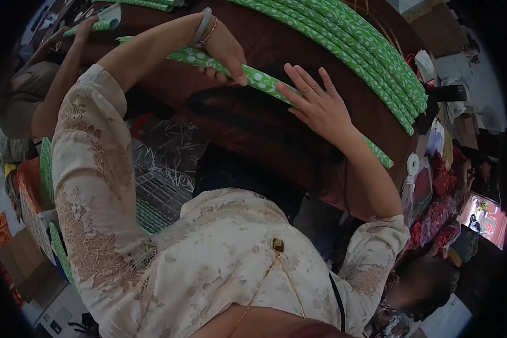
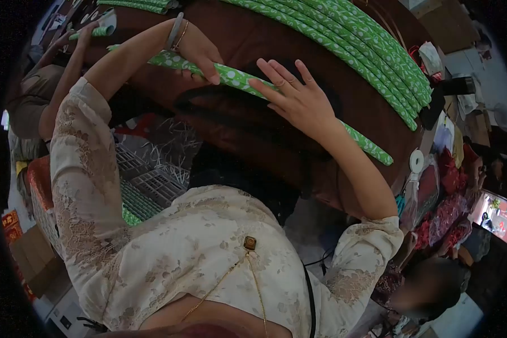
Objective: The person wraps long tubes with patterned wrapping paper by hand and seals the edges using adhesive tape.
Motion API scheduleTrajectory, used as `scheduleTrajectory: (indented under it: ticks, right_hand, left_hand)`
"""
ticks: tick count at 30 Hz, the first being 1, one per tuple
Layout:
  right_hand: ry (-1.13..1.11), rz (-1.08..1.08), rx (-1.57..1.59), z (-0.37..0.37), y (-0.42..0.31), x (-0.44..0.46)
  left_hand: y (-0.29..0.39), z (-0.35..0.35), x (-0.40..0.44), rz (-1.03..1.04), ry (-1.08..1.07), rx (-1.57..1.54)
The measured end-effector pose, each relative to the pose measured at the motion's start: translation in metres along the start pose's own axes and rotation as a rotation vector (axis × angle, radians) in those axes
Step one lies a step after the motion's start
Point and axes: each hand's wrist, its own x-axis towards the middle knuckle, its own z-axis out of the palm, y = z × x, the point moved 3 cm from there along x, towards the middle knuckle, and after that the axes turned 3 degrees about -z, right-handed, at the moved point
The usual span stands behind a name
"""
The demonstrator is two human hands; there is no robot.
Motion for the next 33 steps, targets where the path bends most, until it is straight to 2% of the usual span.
scheduleTrajectory:
  ticks: [2,4,8,10,12,14,19,21,22,24,25,27,29,31,33]
  right_hand:
    - [0.0,-0.012,-0.037,-0.001,-0.002,-0.003]
    - [0.029,-0.145,-0.219,0.0,-0.007,-0.004]
    - [0.073,-0.223,-0.121,-0.007,-0.008,0.0]
    - [0.13,0.001,0.268,-0.023,-0.005,0.013]
    - [0.127,0.053,0.317,-0.018,-0.006,0.027]
    - [0.035,-0.039,0.05,-0.011,-0.013,0.036]
    - [0.069,-0.037,-0.039,-0.003,-0.02,0.031]
    - [-0.018,-0.232,-0.398,-0.001,-0.026,0.026]
    - [-0.021,-0.229,-0.401,-0.002,-0.026,0.023]
    - [0.012,-0.201,-0.013,-0.009,-0.024,0.021]
    - [0.011,-0.206,-0.012,-0.012,-0.025,0.023]
    - [0.095,0.045,0.323,-0.025,-0.019,0.03]
    - [0.059,0.079,0.321,-0.017,-0.019,0.039]
    - [0.027,-0.034,-0.124,0.001,-0.026,0.042]
    - [-0.008,-0.126,-0.175,0.005,-0.035,0.033]
  left_hand:
    - [-0.001,0.0,0.004,0.006,0.004,-0.004]
    - [-0.003,0.0,0.006,0.016,0.017,-0.011]
    - [0.0,0.004,-0.001,0.021,0.011,-0.005]
    - [0.0,0.005,-0.004,0.006,0.035,0.003]
    - [-0.001,0.005,-0.001,0.038,0.002,0.002]
    - [-0.003,0.006,-0.001,0.042,-0.007,0.019]
    - [-0.006,0.01,0.007,0.053,0.028,0.028]
    - [-0.005,0.009,0.009,0.07,0.044,0.045]
    - [-0.004,0.009,0.009,0.072,0.044,0.048]
    - [-0.004,0.008,0.003,0.064,0.026,0.02]
    - [-0.003,0.008,0.001,0.067,0.028,0.015]
    - [-0.001,0.007,-0.001,0.051,0.021,0.063]
    - [0.0,0.006,0.004,0.067,0.002,0.054]
    - [-0.004,0.008,0.006,0.078,-0.017,0.049]
    - [-0.008,0.01,0.009,0.102,-0.015,0.031]
